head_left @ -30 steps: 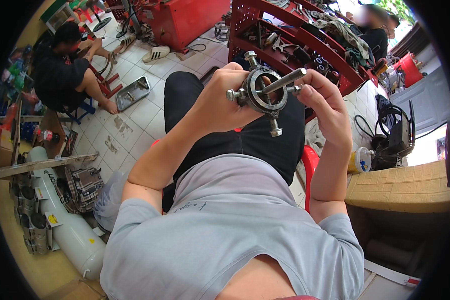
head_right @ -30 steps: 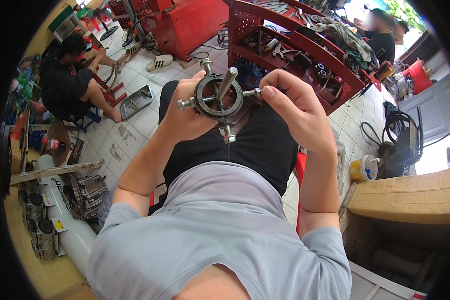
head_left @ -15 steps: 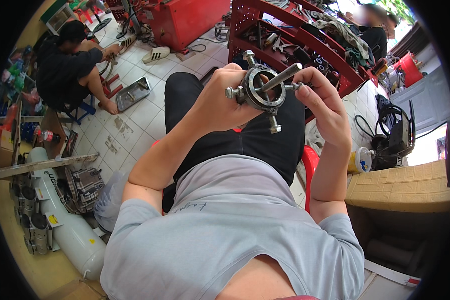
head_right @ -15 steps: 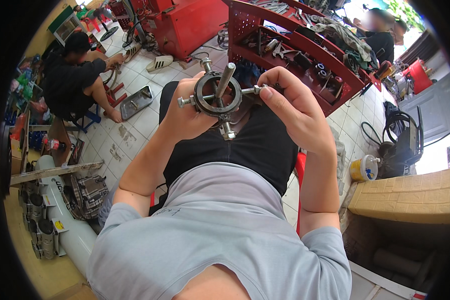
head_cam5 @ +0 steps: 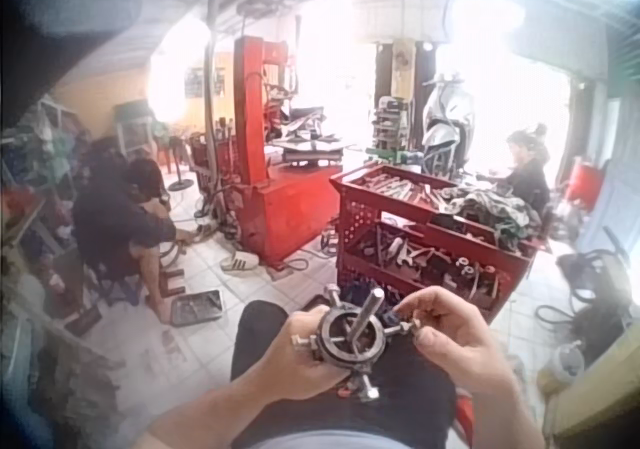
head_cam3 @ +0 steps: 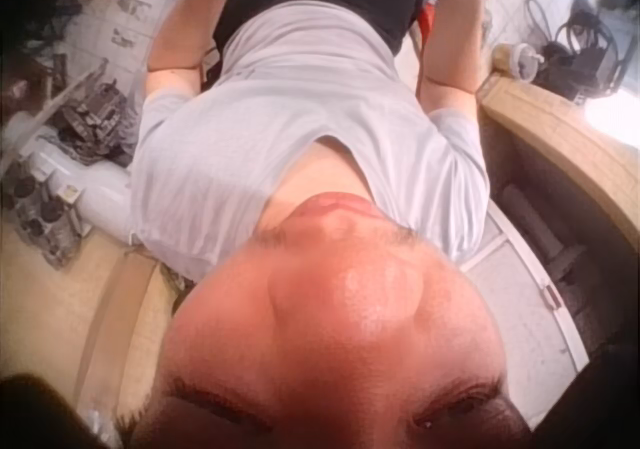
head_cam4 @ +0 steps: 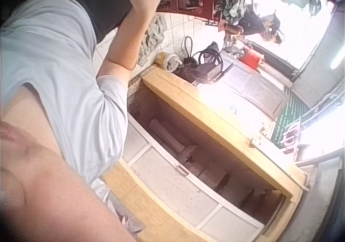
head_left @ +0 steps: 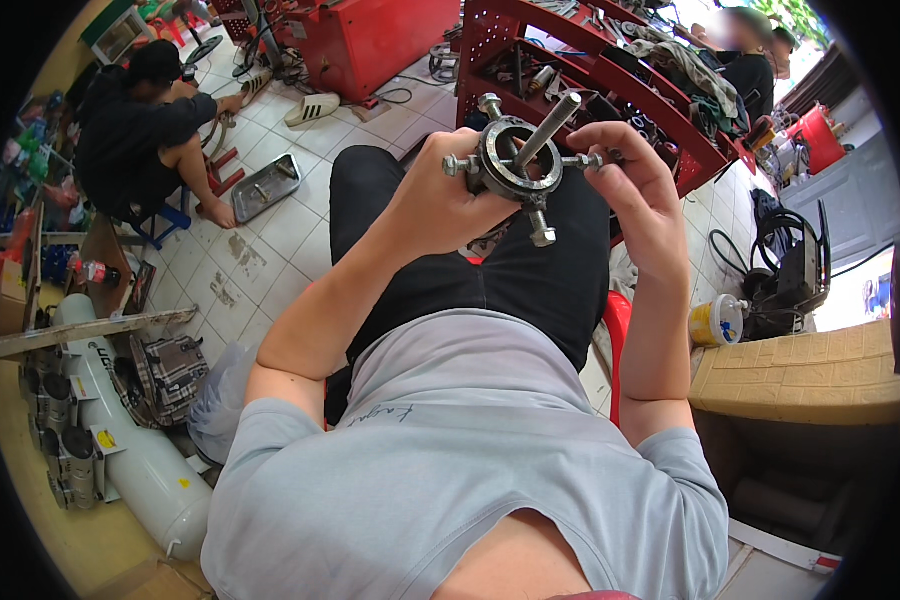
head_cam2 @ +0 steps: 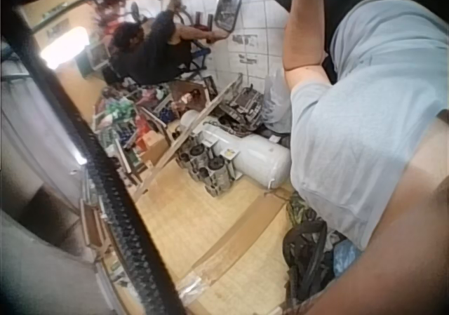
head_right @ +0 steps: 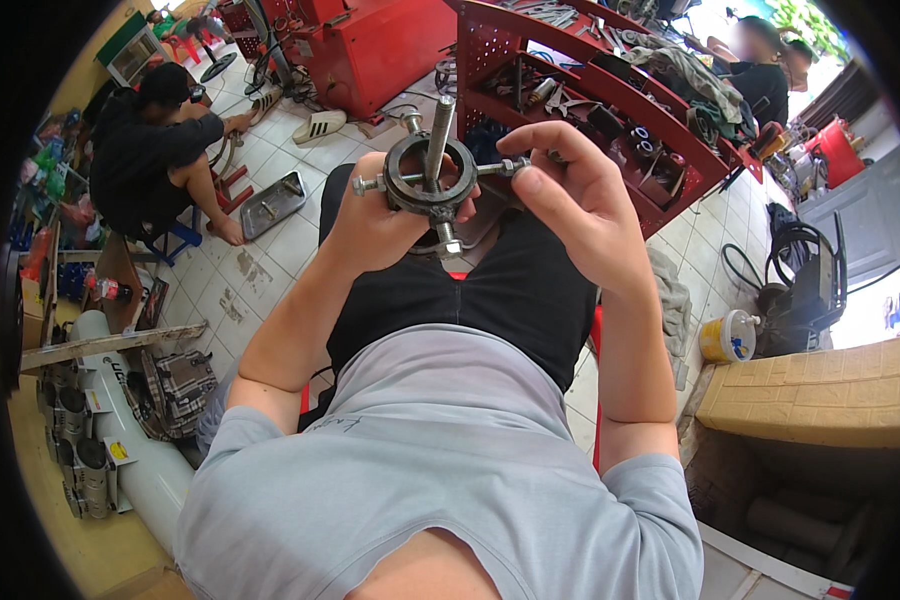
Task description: The person holds a circular metal mechanical component and uses a small tool to tighten or adjust the bolts on its perimeter. They rotate the object to access different sides and continue the adjustment process throughout the clip.
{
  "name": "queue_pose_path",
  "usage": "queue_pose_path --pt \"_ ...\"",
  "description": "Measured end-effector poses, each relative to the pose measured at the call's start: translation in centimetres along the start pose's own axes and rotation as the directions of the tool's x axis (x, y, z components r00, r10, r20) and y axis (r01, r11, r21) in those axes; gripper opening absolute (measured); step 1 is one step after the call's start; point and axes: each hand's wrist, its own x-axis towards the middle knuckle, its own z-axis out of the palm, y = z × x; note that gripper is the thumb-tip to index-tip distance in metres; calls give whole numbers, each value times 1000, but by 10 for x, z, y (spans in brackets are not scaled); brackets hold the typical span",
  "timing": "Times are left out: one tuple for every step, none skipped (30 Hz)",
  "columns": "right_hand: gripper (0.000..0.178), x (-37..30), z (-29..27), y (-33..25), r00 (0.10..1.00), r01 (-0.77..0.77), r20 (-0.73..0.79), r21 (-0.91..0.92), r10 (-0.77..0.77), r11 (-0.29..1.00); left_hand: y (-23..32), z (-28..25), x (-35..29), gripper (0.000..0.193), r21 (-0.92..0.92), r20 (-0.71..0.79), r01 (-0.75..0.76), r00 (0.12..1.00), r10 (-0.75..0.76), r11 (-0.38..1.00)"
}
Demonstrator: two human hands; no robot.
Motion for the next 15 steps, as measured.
queue_pose_path --pt "22 0 0 2 1000 -13 2 29 13 1000 -1 0 0 21 18 0 -7 1000 7 1000" --pt "25 0 -1 8 999 -40 6 67 40 997 -3 -1 -1 21 36 0 -14 1000 14 999" --pt "28 0 -3 12 998 -67 10 104 67 992 -4 0 -2 20 54 -1 -22 1000 22 998" --pt "33 0 -10 15 993 -110 54 90 105 990 -8 2 -1 17 46 -48 -57 997 60 997" --pt "32 -1 -13 14 990 -125 75 82 119 989 -11 7 0 16 41 -96 -93 991 97 995" --pt "31 -1 -14 12 986 -140 96 74 133 987 -13 9 1 16 38 -144 -129 981 133 991" --pt "30 -1 -14 11 982 -155 117 66 147 986 -11 6 0 15 65 -89 -110 989 116 992" --pt "28 -2 -14 9 985 -141 104 49 135 989 -6 2 0 16 92 -33 -94 995 97 991" --pt "26 -2 -12 7 988 -127 91 33 123 991 -3 0 -1 19 119 23 -78 997 76 990" --pt "24 -2 -11 5 991 -113 79 16 111 993 -2 0 0 19 93 16 -57 998 56 994" --pt "22 -2 -9 4 993 -98 64 4 98 995 0 1 0 18 69 7 -37 999 37 997" --pt "21 -1 -8 3 995 -84 50 -9 84 996 0 1 1 18 44 -1 -17 1000 17 999" --pt "20 -1 -7 3 997 -70 36 -22 71 997 0 1 2 18 44 -1 -18 1000 18 999" --pt "20 0 -8 4 996 -75 38 -31 76 997 0 1 4 17 43 0 -18 1000 18 999" --pt "20 3 -11 7 996 -79 40 -39 81 996 -1 0 6 17 41 1 -17 1000 17 999"
